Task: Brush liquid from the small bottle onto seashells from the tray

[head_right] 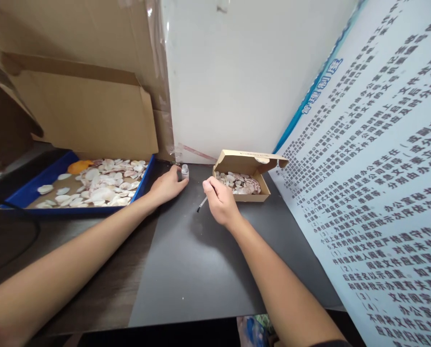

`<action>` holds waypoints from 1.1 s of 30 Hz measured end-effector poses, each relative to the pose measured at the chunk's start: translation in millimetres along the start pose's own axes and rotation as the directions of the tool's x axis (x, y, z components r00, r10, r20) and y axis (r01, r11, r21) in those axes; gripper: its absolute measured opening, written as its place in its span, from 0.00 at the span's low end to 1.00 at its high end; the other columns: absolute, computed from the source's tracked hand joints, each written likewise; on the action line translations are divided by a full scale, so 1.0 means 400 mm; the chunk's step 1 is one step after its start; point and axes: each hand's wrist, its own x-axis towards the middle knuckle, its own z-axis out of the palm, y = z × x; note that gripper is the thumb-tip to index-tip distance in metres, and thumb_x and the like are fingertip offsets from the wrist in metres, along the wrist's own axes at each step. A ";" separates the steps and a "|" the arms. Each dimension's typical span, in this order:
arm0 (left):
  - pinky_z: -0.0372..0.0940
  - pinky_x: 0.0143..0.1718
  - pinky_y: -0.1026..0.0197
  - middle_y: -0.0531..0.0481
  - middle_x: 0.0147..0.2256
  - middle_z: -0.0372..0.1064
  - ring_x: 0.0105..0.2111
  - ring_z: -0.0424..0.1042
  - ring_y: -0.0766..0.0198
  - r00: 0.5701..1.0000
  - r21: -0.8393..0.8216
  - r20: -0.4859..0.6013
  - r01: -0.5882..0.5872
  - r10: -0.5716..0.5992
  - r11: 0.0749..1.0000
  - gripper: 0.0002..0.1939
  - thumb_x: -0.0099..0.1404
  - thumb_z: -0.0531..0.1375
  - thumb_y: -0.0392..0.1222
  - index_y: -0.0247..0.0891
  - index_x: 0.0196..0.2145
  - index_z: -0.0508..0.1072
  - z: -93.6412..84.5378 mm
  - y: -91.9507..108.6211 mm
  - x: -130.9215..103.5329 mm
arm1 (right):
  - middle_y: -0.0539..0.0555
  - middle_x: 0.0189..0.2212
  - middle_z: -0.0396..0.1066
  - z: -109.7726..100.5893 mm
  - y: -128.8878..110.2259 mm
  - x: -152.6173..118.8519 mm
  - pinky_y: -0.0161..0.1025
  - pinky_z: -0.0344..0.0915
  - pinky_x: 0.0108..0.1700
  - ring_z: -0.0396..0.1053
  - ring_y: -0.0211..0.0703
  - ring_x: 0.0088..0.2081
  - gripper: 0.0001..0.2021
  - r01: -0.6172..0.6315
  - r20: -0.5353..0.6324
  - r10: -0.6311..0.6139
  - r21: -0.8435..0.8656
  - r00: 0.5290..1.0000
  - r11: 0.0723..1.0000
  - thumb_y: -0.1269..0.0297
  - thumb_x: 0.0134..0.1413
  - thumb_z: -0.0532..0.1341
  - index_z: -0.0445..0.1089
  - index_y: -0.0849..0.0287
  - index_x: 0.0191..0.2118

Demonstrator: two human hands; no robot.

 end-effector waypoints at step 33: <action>0.68 0.28 0.64 0.53 0.26 0.72 0.24 0.72 0.67 0.828 -0.808 0.496 0.330 0.261 0.489 0.14 0.65 0.63 0.47 0.38 0.38 0.63 -0.066 -0.126 -0.238 | 0.43 0.22 0.58 0.061 -0.045 -0.065 0.35 0.53 0.25 0.54 0.34 0.21 0.09 -0.084 0.235 0.078 0.015 0.969 0.996 0.57 0.69 0.53 0.61 0.54 0.37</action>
